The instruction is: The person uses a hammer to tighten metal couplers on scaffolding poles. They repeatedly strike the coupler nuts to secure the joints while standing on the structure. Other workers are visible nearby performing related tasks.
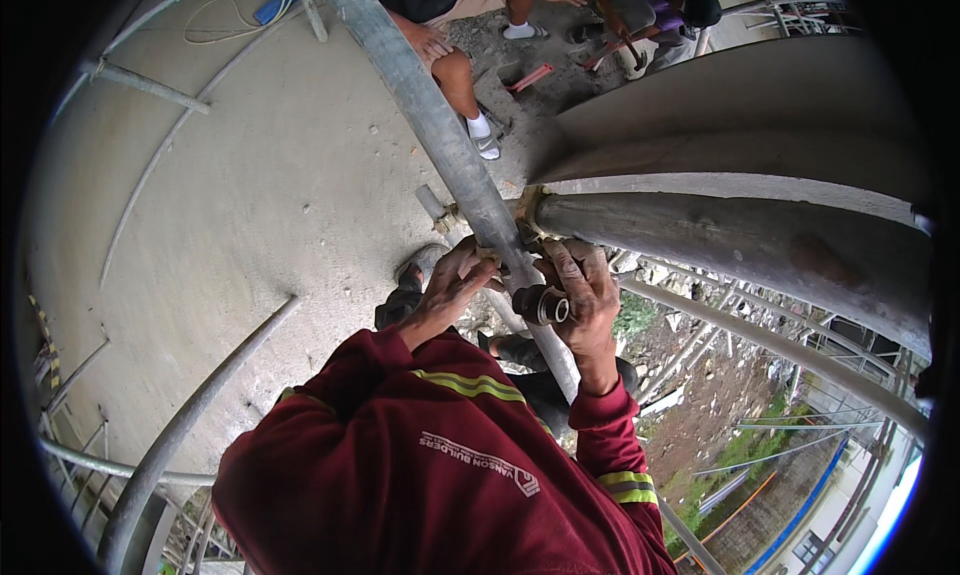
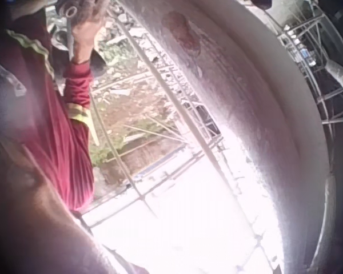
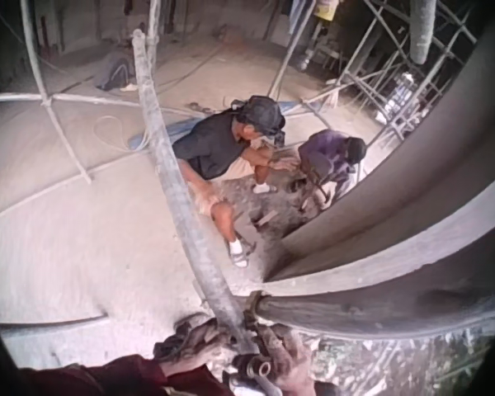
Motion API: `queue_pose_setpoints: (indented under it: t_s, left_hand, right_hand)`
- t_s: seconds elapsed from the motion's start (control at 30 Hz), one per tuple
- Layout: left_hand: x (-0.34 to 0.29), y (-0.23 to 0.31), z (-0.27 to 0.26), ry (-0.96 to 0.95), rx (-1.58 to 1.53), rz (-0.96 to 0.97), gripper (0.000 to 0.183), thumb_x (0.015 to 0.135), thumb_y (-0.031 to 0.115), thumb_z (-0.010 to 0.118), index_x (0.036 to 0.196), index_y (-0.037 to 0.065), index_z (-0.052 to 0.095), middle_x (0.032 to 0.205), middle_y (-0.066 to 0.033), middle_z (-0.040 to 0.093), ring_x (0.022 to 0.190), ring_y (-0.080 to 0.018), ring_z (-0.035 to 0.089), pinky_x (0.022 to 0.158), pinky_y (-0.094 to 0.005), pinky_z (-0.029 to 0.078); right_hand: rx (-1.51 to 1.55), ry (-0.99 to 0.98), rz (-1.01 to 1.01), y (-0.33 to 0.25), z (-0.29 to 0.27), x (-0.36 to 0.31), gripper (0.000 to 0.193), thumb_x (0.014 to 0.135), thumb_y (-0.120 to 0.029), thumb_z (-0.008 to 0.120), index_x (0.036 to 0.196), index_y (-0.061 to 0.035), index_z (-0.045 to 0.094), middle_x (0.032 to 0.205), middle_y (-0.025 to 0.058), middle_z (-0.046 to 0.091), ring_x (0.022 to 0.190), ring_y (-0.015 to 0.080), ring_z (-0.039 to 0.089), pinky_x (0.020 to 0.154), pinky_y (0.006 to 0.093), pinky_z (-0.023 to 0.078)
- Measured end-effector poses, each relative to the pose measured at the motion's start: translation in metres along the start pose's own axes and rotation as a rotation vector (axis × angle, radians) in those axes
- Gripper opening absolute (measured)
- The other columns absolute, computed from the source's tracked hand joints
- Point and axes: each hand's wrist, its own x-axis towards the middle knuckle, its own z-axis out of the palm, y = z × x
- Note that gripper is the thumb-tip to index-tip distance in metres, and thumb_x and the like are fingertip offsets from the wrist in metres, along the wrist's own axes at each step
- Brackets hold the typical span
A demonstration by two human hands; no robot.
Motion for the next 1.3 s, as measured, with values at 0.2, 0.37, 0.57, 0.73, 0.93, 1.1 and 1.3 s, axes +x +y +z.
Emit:
queue_pose_setpoints:
  t_s: [0.2, 0.37, 0.57, 0.73, 0.93, 1.1, 1.3]
  left_hand:
    - [0.004, 0.011, -0.004, -0.043, -0.062, -0.108, 0.07, 0.097, 0.042, 0.063, 0.144, -0.002, 0.036, 0.13, -0.0146, 0.054, 0.116, -0.0242, 0.059, 0.093, -0.0378, 0.056]
    - [0.01, 0.026, -0.005, -0.169, -0.229, -0.126, 0.071, 0.089, 0.021, 0.063, 0.147, 0.001, 0.028, 0.136, -0.0131, 0.047, 0.128, -0.0249, 0.05, 0.102, -0.0443, 0.052]
    - [0.015, 0.029, -0.011, -0.238, -0.275, -0.214, 0.091, 0.076, 0.031, 0.074, 0.148, 0.004, 0.025, 0.135, -0.0107, 0.047, 0.124, -0.0255, 0.052, 0.089, -0.0411, 0.051]
    - [0.012, 0.03, -0.022, -0.264, -0.276, -0.22, 0.095, 0.074, 0.033, 0.076, 0.148, 0.005, 0.024, 0.138, -0.0107, 0.043, 0.123, -0.0248, 0.052, 0.091, -0.0452, 0.05]
    - [0.006, 0.099, -0.033, -0.204, 0.48, -0.532, 0.066, 0.08, 0.032, 0.078, 0.132, 0.0, 0.053, 0.104, -0.0078, 0.068, 0.092, -0.0186, 0.067, 0.078, -0.0389, 0.057]
    - [0.011, 0.133, 0.018, 0.029, 1.206, 0.307, 0.029, 0.079, 0.023, 0.08, 0.1, 0.006, 0.071, 0.089, -0.0085, 0.07, 0.082, -0.0234, 0.066, 0.072, -0.0369, 0.052]
    - [0.049, 0.095, 0.056, -0.085, 1.501, 0.804, 0.031, 0.078, 0.028, 0.08, 0.1, 0.009, 0.072, 0.099, -0.0033, 0.066, 0.098, -0.0253, 0.057, 0.09, -0.0433, 0.039]
  right_hand:
    - [0.066, 0.113, 0.163, -0.002, -0.004, -0.003, 0.052, 0.071, -0.007, 0.082, 0.121, -0.0067, 0.068, 0.1, 0.0112, 0.066, 0.081, 0.0294, 0.069, 0.068, 0.0382, 0.057]
    - [0.16, 0.231, 0.406, 0.007, -0.004, -0.016, 0.027, 0.078, -0.002, 0.077, 0.105, -0.0041, 0.073, 0.088, 0.0117, 0.071, 0.076, 0.0248, 0.07, 0.069, 0.0337, 0.055]
    - [0.241, 0.255, 0.601, -0.007, -0.009, -0.016, 0.027, 0.08, -0.018, 0.084, 0.096, 0.0006, 0.072, 0.074, 0.0073, 0.073, 0.066, 0.0106, 0.064, 0.063, 0.0296, 0.051]
    - [0.394, 0.135, 0.863, -0.014, -0.042, -0.02, 0.027, 0.079, -0.018, 0.084, 0.093, 0.0004, 0.071, 0.072, 0.0085, 0.068, 0.063, 0.0115, 0.053, 0.061, 0.0289, 0.046]
    - [0.664, 0.178, 1.037, -0.016, -0.081, -0.047, 0.012, 0.087, -0.006, 0.068, 0.095, 0.0034, 0.067, 0.078, 0.0003, 0.061, 0.067, 0.0069, 0.05, 0.061, 0.0234, 0.039]
    - [1.098, 0.352, 1.079, -0.004, -0.054, -0.072, 0.024, 0.097, -0.008, 0.062, 0.114, 0.0073, 0.065, 0.084, 0.0035, 0.066, 0.068, 0.0095, 0.058, 0.064, 0.0223, 0.048]
    - [1.486, 0.242, 1.095, -0.017, -0.043, -0.082, 0.034, 0.104, -0.019, 0.054, 0.123, 0.008, 0.059, 0.08, 0.0072, 0.066, 0.061, 0.0132, 0.064, 0.052, 0.0278, 0.06]
